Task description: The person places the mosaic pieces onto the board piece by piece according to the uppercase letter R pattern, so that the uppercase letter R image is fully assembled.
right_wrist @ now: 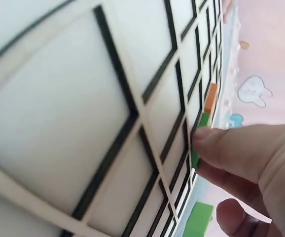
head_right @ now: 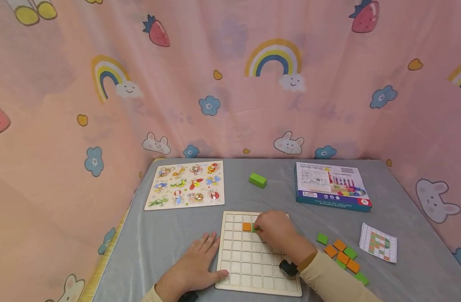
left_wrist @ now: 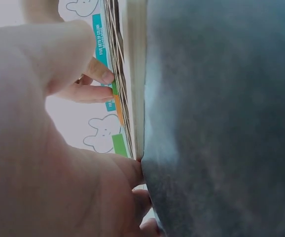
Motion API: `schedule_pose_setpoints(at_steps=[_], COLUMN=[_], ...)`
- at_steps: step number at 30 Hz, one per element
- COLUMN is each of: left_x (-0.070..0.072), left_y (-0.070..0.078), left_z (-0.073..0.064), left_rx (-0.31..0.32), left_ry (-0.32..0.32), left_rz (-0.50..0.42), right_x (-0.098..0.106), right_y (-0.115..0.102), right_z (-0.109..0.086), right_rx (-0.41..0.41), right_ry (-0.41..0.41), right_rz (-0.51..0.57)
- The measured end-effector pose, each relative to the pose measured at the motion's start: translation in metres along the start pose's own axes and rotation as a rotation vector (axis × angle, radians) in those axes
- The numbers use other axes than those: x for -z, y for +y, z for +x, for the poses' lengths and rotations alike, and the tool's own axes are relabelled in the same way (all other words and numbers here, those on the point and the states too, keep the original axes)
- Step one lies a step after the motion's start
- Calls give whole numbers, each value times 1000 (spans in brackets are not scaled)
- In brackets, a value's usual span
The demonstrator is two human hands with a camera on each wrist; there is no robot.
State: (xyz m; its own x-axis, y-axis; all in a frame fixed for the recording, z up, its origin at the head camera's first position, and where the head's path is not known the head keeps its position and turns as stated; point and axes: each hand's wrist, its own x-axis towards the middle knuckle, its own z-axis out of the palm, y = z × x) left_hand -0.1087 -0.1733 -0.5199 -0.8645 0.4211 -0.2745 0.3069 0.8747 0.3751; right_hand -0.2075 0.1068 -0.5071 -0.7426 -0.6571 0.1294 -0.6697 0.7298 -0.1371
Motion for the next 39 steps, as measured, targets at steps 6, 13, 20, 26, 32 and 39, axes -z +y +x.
schedule_pose_setpoints(at_steps=[6,13,20,26,32,39], left_x=[-2,0,1,3,3,4], left_y=[-1,4,3,6,6,6], left_z=[-1,-3,-1,-2,-2,-2], left_rx=[2,0,-9,4,2,-3], left_ry=[2,9,-10,-14,-11,-5], left_rz=[11,25,13,14,7,-16], right_x=[-1,-3,0,9,15,26], right_y=[-5,-16,-7,13,37,65], right_z=[-2,-4,-11,-26,-52,-84], right_rx=[50,40,9,-52,-140,-285], right_ry=[61,37,47,4,7,-56], right_rz=[7,-12,15,37,33,70])
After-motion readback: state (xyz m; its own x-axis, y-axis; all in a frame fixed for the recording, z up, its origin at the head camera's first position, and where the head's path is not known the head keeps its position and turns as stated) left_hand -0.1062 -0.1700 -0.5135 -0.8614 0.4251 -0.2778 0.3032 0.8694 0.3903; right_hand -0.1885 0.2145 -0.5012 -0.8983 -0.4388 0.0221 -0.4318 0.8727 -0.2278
